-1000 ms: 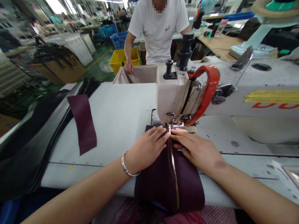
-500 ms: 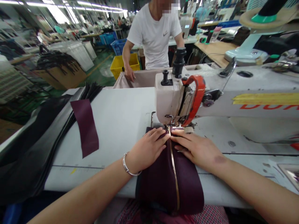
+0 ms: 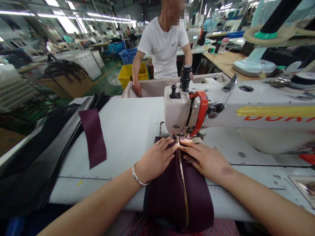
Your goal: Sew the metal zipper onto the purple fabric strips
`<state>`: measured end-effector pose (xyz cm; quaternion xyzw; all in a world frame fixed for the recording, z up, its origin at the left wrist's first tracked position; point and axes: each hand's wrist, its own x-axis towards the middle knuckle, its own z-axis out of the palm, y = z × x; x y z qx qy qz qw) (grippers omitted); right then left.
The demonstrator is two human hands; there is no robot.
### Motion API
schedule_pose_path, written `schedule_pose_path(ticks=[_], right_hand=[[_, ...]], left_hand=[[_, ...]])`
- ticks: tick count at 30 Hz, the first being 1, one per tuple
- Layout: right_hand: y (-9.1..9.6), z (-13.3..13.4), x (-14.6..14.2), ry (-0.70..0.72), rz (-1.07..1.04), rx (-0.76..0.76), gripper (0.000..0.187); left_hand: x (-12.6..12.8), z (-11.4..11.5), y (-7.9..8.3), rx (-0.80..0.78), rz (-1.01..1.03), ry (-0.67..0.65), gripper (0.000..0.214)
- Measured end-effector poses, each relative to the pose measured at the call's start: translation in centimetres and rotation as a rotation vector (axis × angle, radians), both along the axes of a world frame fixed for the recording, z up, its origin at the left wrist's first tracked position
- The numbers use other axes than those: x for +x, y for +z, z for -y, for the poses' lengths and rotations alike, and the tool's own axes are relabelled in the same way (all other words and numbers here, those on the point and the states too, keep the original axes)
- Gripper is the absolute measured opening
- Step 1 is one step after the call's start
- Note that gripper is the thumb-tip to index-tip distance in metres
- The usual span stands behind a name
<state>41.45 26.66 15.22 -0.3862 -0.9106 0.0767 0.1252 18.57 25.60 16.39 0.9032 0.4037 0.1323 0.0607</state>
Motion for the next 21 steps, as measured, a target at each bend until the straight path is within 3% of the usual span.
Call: schedule_pose_path(ticks=[11, 18, 21], right_hand=[[-0.24, 0.00, -0.11, -0.023, 0.011, -0.005, 0.039], [-0.38, -0.22, -0.51, -0.077, 0.025, 0.006, 0.040], [0.26, -0.28, -0.54, -0.064, 0.011, -0.010, 0.039]], left_hand=[[0.12, 0.00, 0.34, -0.042, 0.020, 0.020, 0.040], [0.22, -0.58, -0.41, -0.028, 0.066, 0.046, 0.040], [0.15, -0.56, 0.20, -0.049, 0.049, 0.048, 0.041]])
